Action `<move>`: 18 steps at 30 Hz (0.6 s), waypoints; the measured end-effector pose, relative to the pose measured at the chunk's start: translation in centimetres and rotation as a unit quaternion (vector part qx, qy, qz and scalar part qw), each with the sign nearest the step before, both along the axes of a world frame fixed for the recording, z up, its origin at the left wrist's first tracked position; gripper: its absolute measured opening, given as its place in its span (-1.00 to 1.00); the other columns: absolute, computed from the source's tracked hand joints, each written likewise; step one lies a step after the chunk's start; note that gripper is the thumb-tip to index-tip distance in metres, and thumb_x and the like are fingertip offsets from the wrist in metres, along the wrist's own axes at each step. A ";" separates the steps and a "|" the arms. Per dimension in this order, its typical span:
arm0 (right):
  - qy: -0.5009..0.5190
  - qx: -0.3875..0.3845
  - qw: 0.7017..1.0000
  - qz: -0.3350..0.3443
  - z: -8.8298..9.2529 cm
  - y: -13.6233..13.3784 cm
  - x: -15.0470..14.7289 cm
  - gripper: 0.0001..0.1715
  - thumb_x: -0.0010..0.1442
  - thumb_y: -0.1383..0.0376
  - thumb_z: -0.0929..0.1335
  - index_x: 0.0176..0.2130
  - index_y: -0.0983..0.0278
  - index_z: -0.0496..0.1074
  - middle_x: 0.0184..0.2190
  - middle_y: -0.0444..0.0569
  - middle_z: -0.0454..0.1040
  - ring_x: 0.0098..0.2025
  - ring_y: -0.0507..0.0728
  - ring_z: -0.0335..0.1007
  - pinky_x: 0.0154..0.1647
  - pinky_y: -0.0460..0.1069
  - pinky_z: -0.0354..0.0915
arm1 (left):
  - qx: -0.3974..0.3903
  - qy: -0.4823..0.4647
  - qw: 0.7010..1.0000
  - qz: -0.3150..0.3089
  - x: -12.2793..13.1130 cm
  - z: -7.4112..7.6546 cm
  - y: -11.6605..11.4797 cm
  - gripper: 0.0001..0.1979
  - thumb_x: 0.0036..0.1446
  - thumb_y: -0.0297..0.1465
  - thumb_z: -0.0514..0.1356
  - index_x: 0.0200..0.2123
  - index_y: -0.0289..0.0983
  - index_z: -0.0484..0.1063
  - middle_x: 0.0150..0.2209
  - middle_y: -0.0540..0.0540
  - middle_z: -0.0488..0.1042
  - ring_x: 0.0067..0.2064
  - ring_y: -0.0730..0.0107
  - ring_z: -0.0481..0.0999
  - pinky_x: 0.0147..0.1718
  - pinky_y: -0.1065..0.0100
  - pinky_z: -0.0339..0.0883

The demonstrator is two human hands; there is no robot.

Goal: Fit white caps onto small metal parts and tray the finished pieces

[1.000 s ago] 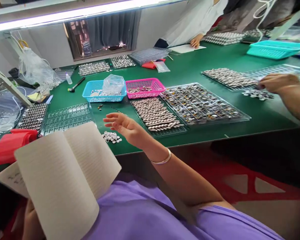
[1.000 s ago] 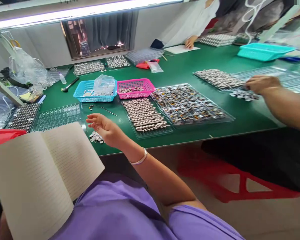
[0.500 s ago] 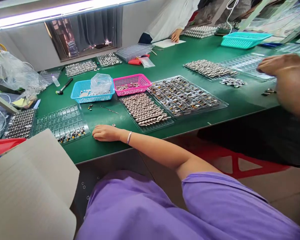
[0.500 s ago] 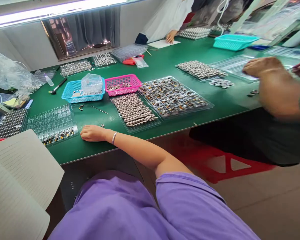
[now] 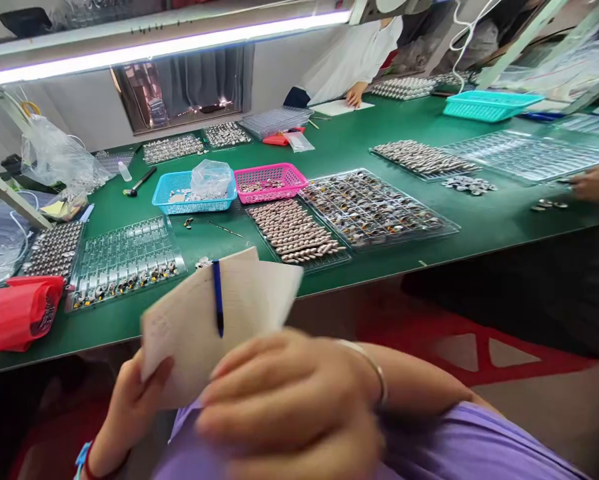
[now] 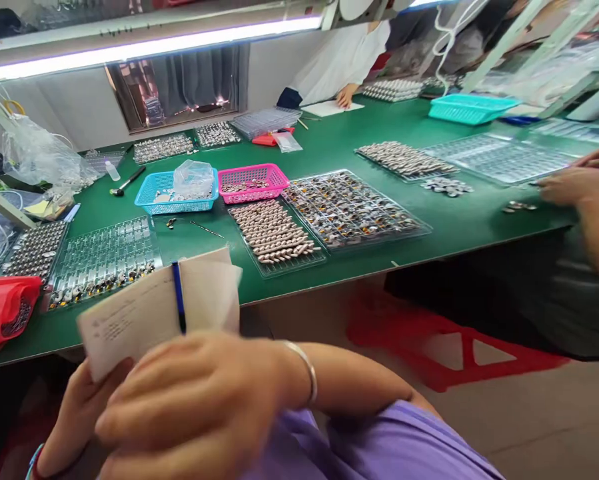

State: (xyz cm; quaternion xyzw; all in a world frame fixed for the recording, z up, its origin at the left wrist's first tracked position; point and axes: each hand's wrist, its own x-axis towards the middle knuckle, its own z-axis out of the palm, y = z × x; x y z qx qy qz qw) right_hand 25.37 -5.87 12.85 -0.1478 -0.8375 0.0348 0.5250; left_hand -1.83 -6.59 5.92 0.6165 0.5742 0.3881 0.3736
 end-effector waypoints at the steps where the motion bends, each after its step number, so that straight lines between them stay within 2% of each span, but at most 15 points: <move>1: -0.074 0.038 0.995 0.058 -0.4 -1.2 -0.7 -0.79 0.36 0.14 0.28 -0.26 0.14 0.44 -0.35 -0.15 0.53 -0.37 -0.01 0.45 -0.33 -0.13 0.38 | -0.015 -0.014 1.000 -0.012 0.5 -0.2 0.2 -0.68 -0.05 -0.16 0.39 -0.41 -0.32 0.53 -0.50 -0.01 0.55 -0.47 0.33 0.48 -0.49 0.36 0.43; 2: -0.141 0.011 0.989 0.032 -1.1 -1.7 -1.4 -0.73 0.35 0.15 0.30 -0.34 0.22 0.42 -0.44 -0.12 0.51 -0.44 0.01 0.41 -0.41 -0.09 0.34 | -0.023 -0.027 0.999 -0.014 1.0 -0.4 0.4 -0.68 -0.08 -0.15 0.40 -0.42 -0.31 0.54 -0.50 -0.02 0.56 -0.46 0.31 0.49 -0.48 0.36 0.43; 4: -0.225 -0.118 0.961 -0.109 -3.2 -1.4 -2.0 -0.62 0.31 0.07 0.33 -0.41 0.27 0.36 -0.53 -0.05 0.48 -0.53 0.06 0.39 -0.53 -0.04 0.23 | -0.030 -0.053 0.998 -0.001 1.7 -1.0 0.8 -0.67 -0.11 -0.16 0.41 -0.35 -0.29 0.56 -0.42 -0.05 0.60 -0.38 0.25 0.53 -0.40 0.35 0.45; 6: -0.241 -0.255 0.903 -0.246 -5.5 -0.2 -1.8 -0.64 0.25 0.06 0.39 -0.39 0.28 0.34 -0.52 0.01 0.49 -0.52 0.13 0.42 -0.56 -0.02 0.17 | -0.039 -0.078 0.996 0.022 2.1 -1.8 1.2 -0.61 -0.14 -0.17 0.43 -0.26 -0.27 0.56 -0.32 -0.09 0.63 -0.28 0.19 0.56 -0.29 0.33 0.47; 7: -0.227 -0.308 0.879 -0.285 -6.5 0.4 -1.6 -0.65 0.21 0.08 0.43 -0.36 0.29 0.33 -0.49 0.04 0.51 -0.50 0.16 0.44 -0.55 -0.02 0.16 | -0.046 -0.090 0.994 0.033 2.2 -2.2 1.3 -0.57 -0.16 -0.16 0.43 -0.23 -0.27 0.56 -0.28 -0.11 0.64 -0.25 0.16 0.56 -0.26 0.32 0.47; 9: -0.150 -0.396 0.856 -0.298 -8.1 1.2 -1.3 -0.71 0.15 0.22 0.48 -0.31 0.27 0.31 -0.45 0.02 0.51 -0.47 0.18 0.46 -0.51 -0.03 0.17 | -0.066 -0.114 0.990 0.053 2.3 -3.2 1.4 -0.51 -0.22 -0.15 0.46 -0.21 -0.26 0.55 -0.25 -0.12 0.64 -0.22 0.14 0.57 -0.23 0.30 0.48; 12: -0.024 -0.463 0.851 -0.247 -9.1 2.0 -1.4 -0.75 0.10 0.45 0.43 -0.28 0.25 0.28 -0.50 -0.11 0.47 -0.48 0.11 0.42 -0.46 -0.07 0.19 | -0.095 -0.143 0.982 0.077 2.5 -4.4 1.3 -0.47 -0.31 -0.15 0.49 -0.22 -0.27 0.55 -0.25 -0.13 0.64 -0.21 0.13 0.57 -0.20 0.28 0.48; 15: 0.022 -0.465 0.851 -0.245 -8.9 3.5 -1.9 -0.76 0.07 0.51 0.35 -0.29 0.25 0.27 -0.53 -0.16 0.40 -0.50 0.07 0.36 -0.46 -0.08 0.16 | -0.119 -0.171 0.974 0.086 2.9 -5.2 0.9 -0.45 -0.32 -0.17 0.50 -0.22 -0.28 0.54 -0.26 -0.13 0.63 -0.22 0.16 0.57 -0.19 0.27 0.46; 18: 0.061 -0.451 0.853 -0.254 -7.9 6.0 -2.3 -0.77 0.02 0.48 0.32 -0.31 0.24 0.23 -0.56 -0.20 0.30 -0.52 0.06 0.25 -0.45 -0.06 0.10 | -0.141 -0.199 0.966 0.088 3.4 -6.0 0.6 -0.45 -0.30 -0.20 0.50 -0.20 -0.29 0.53 -0.28 -0.12 0.63 -0.23 0.19 0.57 -0.19 0.27 0.46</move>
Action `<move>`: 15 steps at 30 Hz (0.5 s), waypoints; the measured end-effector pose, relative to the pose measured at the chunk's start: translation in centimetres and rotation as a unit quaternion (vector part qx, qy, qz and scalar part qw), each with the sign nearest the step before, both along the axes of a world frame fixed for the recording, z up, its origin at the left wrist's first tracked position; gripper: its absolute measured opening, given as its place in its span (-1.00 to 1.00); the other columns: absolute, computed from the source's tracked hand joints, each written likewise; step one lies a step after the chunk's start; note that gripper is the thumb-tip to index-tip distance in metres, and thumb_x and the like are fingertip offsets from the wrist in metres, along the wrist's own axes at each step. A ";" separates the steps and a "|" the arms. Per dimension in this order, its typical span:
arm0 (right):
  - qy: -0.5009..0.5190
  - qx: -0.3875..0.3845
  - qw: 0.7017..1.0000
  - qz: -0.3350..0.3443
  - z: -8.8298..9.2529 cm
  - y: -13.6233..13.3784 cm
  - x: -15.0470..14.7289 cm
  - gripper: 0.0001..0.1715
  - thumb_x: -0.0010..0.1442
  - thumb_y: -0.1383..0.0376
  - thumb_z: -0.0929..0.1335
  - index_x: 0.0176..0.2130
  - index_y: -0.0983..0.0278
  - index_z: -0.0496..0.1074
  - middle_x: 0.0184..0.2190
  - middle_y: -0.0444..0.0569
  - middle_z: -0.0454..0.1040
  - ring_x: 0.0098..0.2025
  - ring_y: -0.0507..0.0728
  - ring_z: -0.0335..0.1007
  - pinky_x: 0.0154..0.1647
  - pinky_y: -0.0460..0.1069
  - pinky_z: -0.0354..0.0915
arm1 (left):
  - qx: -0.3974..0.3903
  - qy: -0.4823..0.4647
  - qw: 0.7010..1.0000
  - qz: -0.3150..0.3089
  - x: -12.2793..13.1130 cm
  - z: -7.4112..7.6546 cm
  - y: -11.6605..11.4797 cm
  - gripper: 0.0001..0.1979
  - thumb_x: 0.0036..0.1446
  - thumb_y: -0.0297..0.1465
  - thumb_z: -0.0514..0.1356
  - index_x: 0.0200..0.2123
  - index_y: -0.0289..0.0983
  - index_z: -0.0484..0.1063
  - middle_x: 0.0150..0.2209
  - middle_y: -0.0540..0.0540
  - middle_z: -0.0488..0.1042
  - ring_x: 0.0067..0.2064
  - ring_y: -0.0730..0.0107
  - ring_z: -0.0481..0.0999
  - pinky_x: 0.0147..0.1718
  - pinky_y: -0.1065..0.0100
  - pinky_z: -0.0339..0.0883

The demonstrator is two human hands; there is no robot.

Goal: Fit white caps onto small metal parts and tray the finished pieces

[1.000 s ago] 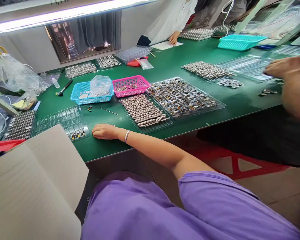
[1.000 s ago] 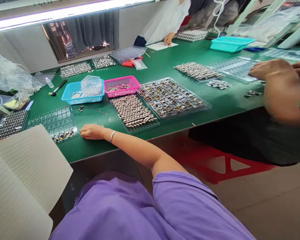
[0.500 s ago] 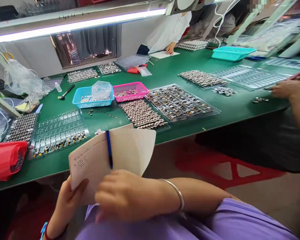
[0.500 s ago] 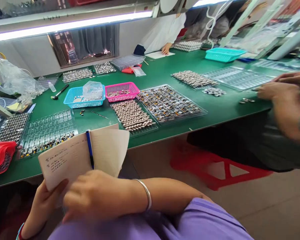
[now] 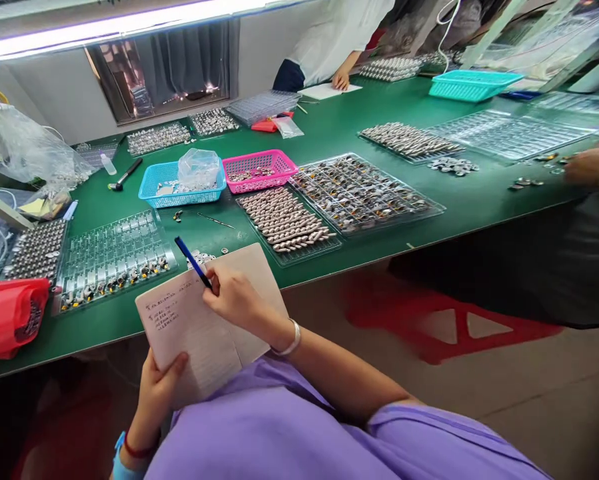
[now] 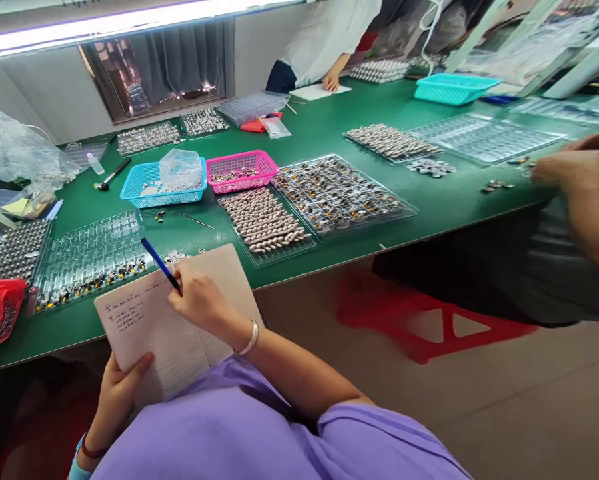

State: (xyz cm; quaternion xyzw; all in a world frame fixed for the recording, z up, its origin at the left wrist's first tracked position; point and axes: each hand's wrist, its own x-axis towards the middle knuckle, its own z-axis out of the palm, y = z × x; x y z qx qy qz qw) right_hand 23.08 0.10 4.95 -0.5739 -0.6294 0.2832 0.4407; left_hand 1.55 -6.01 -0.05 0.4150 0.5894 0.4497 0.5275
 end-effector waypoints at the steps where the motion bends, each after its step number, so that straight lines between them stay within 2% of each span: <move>1: 0.007 0.006 1.000 -0.004 0.3 0.8 -0.2 -0.78 0.02 0.45 0.31 -0.31 0.23 0.21 -0.57 -0.22 0.27 -0.53 0.05 0.21 -0.45 -0.06 0.09 | -0.006 -0.009 1.000 0.003 0.2 -0.3 -0.1 -0.45 -0.30 -0.20 0.50 -0.19 -0.29 0.53 -0.27 -0.12 0.63 -0.23 0.20 0.57 -0.20 0.28 0.46; 5: 0.141 0.058 0.987 0.044 0.5 2.3 -1.7 -0.80 0.03 0.29 0.30 -0.36 0.20 0.12 -0.54 -0.24 0.17 -0.52 0.02 0.12 -0.47 -0.08 0.11 | -0.027 -0.048 0.998 0.025 1.0 -2.0 -0.2 -0.40 -0.31 -0.21 0.50 -0.14 -0.28 0.49 -0.22 -0.13 0.63 -0.21 0.18 0.60 -0.21 0.28 0.47; 7: 0.203 0.082 0.973 0.072 -0.4 2.1 -3.0 -0.80 0.04 0.25 0.28 -0.42 0.19 0.08 -0.52 -0.22 0.14 -0.49 0.03 0.10 -0.44 -0.07 0.15 | -0.036 -0.067 0.996 0.037 1.6 -2.8 -0.2 -0.35 -0.33 -0.21 0.50 -0.10 -0.28 0.47 -0.19 -0.15 0.63 -0.19 0.15 0.61 -0.20 0.25 0.48; 9: 0.216 0.083 0.970 0.079 -1.9 1.7 -4.1 -0.80 0.05 0.24 0.27 -0.44 0.19 0.07 -0.51 -0.20 0.13 -0.47 0.04 0.10 -0.42 -0.06 0.18 | -0.041 -0.082 0.995 0.047 2.2 -3.3 -0.2 -0.31 -0.33 -0.21 0.50 -0.06 -0.26 0.45 -0.16 -0.15 0.63 -0.16 0.11 0.61 -0.17 0.21 0.49; 12: 0.223 0.078 0.969 0.079 -4.2 1.4 -5.0 -0.86 0.08 0.25 0.24 -0.41 0.20 0.11 -0.50 -0.18 0.18 -0.44 0.06 0.16 -0.39 -0.04 0.23 | -0.039 -0.095 0.993 0.056 2.5 -3.3 0.1 -0.28 -0.30 -0.22 0.50 0.01 -0.23 0.44 -0.08 -0.15 0.62 -0.08 0.09 0.60 -0.09 0.19 0.47; 15: 0.215 0.074 0.970 0.089 -5.6 1.4 -5.0 -0.92 0.11 0.26 0.23 -0.35 0.21 0.17 -0.45 -0.15 0.26 -0.41 0.07 0.23 -0.35 -0.03 0.27 | -0.047 -0.096 0.993 0.048 2.4 -2.6 1.2 -0.36 -0.26 -0.20 0.48 -0.06 -0.30 0.51 -0.05 -0.23 0.61 -0.03 0.00 0.59 -0.05 0.13 0.45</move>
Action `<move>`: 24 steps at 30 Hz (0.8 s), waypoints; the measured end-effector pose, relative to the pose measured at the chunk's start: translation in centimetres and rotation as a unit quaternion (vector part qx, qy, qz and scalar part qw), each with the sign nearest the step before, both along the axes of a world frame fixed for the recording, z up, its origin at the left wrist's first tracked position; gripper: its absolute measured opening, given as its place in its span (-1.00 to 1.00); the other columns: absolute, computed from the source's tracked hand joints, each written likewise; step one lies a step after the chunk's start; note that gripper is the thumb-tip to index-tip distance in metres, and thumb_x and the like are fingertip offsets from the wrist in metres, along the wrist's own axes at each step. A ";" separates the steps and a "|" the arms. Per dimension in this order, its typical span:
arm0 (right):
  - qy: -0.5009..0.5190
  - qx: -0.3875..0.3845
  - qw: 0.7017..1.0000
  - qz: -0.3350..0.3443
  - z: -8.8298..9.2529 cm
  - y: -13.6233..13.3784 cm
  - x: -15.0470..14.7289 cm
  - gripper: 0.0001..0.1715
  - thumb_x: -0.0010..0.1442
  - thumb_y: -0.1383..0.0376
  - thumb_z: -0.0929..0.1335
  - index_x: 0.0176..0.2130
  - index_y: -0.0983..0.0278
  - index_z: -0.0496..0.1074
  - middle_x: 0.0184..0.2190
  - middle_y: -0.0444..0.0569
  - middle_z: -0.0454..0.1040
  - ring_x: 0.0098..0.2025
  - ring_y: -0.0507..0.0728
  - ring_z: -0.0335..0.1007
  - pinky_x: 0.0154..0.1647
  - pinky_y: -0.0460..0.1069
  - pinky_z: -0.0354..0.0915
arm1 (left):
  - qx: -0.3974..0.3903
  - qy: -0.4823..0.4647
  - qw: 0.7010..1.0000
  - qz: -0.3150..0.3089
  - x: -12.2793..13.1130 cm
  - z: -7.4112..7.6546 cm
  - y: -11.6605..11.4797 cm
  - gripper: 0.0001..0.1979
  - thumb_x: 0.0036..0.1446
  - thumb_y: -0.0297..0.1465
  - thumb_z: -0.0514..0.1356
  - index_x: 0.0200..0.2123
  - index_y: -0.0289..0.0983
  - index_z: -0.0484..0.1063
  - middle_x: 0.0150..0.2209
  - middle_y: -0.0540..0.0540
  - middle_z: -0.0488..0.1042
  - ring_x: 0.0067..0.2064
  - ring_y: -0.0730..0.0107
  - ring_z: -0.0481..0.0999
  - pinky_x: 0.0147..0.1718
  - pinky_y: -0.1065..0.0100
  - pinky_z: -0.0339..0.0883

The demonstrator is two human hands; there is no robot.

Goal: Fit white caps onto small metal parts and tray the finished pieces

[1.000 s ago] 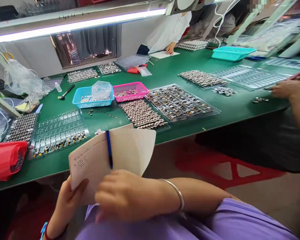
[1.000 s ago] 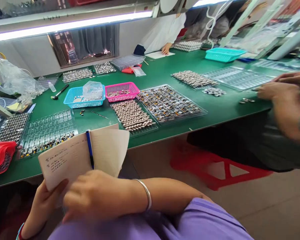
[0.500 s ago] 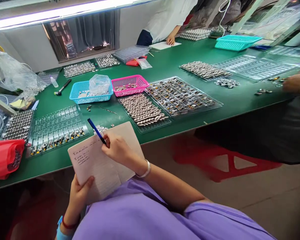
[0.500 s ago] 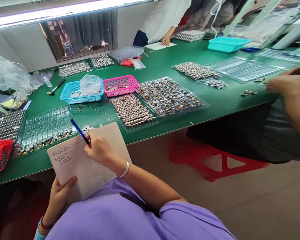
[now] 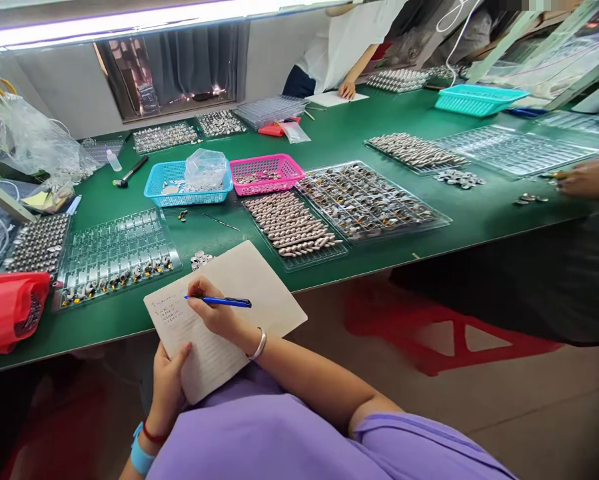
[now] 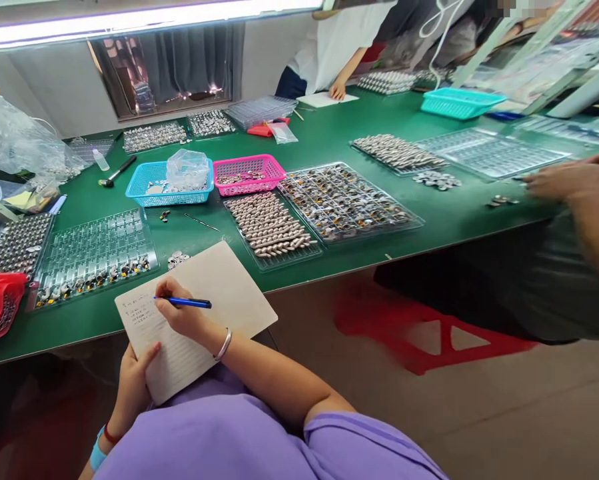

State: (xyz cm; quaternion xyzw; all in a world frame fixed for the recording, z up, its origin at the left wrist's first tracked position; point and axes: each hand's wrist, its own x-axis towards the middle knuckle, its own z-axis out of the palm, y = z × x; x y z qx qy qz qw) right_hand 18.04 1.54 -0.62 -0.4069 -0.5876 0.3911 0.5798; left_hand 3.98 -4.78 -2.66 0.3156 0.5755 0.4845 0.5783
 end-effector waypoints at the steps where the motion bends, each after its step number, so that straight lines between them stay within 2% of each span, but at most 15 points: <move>1: -0.006 -0.001 1.000 0.003 -0.2 0.0 0.1 -0.91 0.12 0.25 0.24 -0.33 0.21 0.19 -0.44 -0.15 0.28 -0.40 0.08 0.24 -0.34 -0.02 0.27 | -0.005 0.002 1.000 -0.005 0.0 0.2 0.5 -0.41 -0.23 -0.19 0.48 -0.10 -0.32 0.55 -0.06 -0.26 0.62 -0.02 -0.03 0.59 -0.03 0.11 0.45; 4: -0.024 -0.008 1.000 0.004 -0.4 0.2 0.3 -0.84 0.16 0.20 0.30 -0.34 0.21 0.21 -0.45 -0.16 0.29 -0.40 0.07 0.26 -0.32 -0.03 0.26 | -0.017 0.015 1.000 -0.010 0.0 0.7 2.0 -0.58 -0.13 -0.24 0.46 -0.19 -0.33 0.60 -0.08 -0.27 0.63 0.00 -0.03 0.58 0.01 0.11 0.42; 8: -0.047 -0.018 0.999 0.000 -0.4 0.8 0.3 -0.70 0.14 0.11 0.37 -0.41 0.22 0.22 -0.49 -0.18 0.28 -0.45 0.05 0.24 -0.40 -0.05 0.23 | -0.027 0.039 0.999 -0.002 0.4 0.7 2.7 -0.73 -0.07 -0.33 0.44 -0.27 -0.31 0.62 -0.17 -0.24 0.66 -0.07 0.00 0.62 -0.06 0.12 0.48; 13: -0.078 -0.025 0.996 -0.036 -0.4 0.7 0.0 -0.70 0.11 0.15 0.40 -0.44 0.22 0.22 -0.53 -0.20 0.27 -0.51 0.01 0.18 -0.46 -0.08 0.16 | -0.022 0.064 0.998 0.001 0.5 0.7 2.4 -0.75 0.00 -0.38 0.41 -0.22 -0.35 0.60 -0.17 -0.24 0.66 -0.08 0.06 0.64 -0.06 0.10 0.48; 18: -0.096 -0.015 0.993 -0.072 -0.4 0.0 -0.2 -0.58 0.15 0.21 0.31 -0.60 0.21 0.04 -0.67 -0.25 0.09 -0.57 -0.01 0.04 -0.50 -0.09 0.07 | -0.011 0.079 0.997 0.000 0.5 0.7 2.5 -0.75 -0.04 -0.38 0.43 -0.25 -0.34 0.63 -0.14 -0.23 0.66 -0.01 -0.01 0.60 0.02 0.09 0.44; 24: -0.112 -0.001 0.991 -0.077 -0.6 0.0 -0.3 -0.63 0.12 0.26 0.25 -0.60 0.21 -0.03 -0.67 -0.25 0.04 -0.58 -0.02 -0.04 -0.51 -0.09 0.03 | -0.001 0.076 0.997 -0.003 0.7 0.5 2.4 -0.75 0.01 -0.39 0.41 -0.22 -0.36 0.61 -0.13 -0.23 0.65 -0.02 0.04 0.61 0.06 -0.01 0.41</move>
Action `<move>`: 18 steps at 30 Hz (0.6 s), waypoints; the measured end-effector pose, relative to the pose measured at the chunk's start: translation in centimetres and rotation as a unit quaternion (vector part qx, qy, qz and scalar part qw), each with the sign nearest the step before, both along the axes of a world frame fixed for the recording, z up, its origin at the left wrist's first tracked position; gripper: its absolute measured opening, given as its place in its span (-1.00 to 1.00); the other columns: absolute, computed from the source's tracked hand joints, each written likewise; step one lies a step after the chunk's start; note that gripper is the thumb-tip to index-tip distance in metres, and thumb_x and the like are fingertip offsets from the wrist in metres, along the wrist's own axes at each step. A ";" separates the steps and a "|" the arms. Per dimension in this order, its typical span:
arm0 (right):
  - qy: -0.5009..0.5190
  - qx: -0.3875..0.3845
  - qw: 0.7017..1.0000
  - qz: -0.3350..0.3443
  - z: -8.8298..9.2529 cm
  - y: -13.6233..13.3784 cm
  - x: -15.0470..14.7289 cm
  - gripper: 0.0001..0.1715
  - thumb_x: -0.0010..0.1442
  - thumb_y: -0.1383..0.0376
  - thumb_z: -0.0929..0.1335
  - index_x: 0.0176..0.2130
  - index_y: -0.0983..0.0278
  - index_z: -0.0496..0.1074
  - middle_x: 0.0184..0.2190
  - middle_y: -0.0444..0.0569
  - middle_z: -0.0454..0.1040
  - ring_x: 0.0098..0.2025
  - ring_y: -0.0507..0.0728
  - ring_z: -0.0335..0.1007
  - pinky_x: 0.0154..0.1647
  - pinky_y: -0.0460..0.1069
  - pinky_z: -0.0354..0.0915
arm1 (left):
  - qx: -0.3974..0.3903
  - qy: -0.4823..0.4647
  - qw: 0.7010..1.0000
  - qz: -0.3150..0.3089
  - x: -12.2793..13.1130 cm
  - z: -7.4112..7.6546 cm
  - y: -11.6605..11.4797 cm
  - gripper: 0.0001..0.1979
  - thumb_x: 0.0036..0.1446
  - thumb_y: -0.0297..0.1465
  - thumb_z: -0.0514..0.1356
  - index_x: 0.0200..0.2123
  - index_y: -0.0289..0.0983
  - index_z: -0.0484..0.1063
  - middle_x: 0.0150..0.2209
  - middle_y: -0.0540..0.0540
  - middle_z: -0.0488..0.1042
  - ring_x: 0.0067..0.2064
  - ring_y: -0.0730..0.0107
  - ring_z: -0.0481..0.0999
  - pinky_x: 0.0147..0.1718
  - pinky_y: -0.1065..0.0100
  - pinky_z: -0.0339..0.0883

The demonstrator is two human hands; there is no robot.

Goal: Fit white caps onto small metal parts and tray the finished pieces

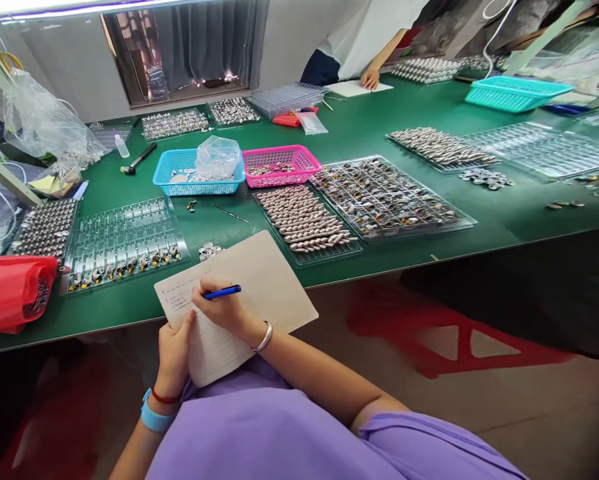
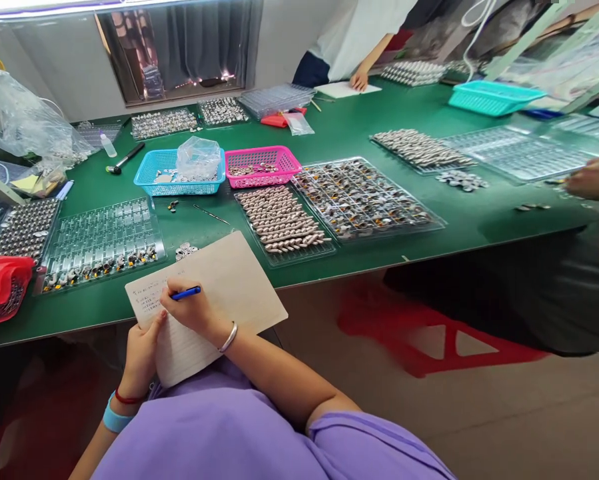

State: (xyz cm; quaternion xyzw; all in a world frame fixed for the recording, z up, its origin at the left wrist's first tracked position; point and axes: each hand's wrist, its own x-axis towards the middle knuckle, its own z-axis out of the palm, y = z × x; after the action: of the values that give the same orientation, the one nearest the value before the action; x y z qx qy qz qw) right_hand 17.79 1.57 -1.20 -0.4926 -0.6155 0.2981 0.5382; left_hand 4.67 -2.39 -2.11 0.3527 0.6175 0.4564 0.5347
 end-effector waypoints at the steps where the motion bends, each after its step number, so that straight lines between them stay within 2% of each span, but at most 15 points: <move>1: -0.003 0.000 1.000 0.001 0.0 0.0 0.0 -0.63 0.11 0.27 0.24 -0.60 0.21 -0.03 -0.67 -0.25 0.04 -0.58 -0.02 -0.05 -0.51 -0.09 0.03 | 0.000 0.000 1.000 -0.001 0.0 -0.1 0.0 -0.75 0.01 -0.39 0.41 -0.21 -0.36 0.61 -0.13 -0.22 0.65 -0.03 0.05 0.61 0.05 -0.01 0.41; 8: -0.028 -0.006 1.000 0.007 0.1 0.0 -0.1 -0.63 0.10 0.29 0.25 -0.61 0.21 -0.04 -0.67 -0.24 0.06 -0.57 -0.01 -0.05 -0.51 -0.09 0.03 | -0.001 0.002 1.000 -0.015 -0.2 -0.7 -0.1 -0.80 0.10 -0.40 0.35 -0.18 -0.34 0.58 -0.12 -0.15 0.65 -0.03 0.18 0.61 0.08 -0.01 0.38; 18: -0.033 0.009 0.999 0.005 -0.2 -0.1 -0.1 -0.65 0.08 0.32 0.24 -0.61 0.21 -0.03 -0.68 -0.26 0.03 -0.59 -0.02 -0.05 -0.52 -0.10 0.00 | -0.008 0.000 1.000 -0.020 -0.1 -0.6 -0.1 -0.83 0.15 -0.41 0.32 -0.18 -0.35 0.55 -0.12 -0.14 0.63 -0.05 0.21 0.60 0.05 0.01 0.41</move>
State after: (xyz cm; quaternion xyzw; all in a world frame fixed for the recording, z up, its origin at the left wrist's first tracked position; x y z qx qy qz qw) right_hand 17.68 1.51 -1.35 -0.4941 -0.6382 0.2785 0.5207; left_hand 4.53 -2.45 -2.74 0.3608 0.6137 0.4406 0.5469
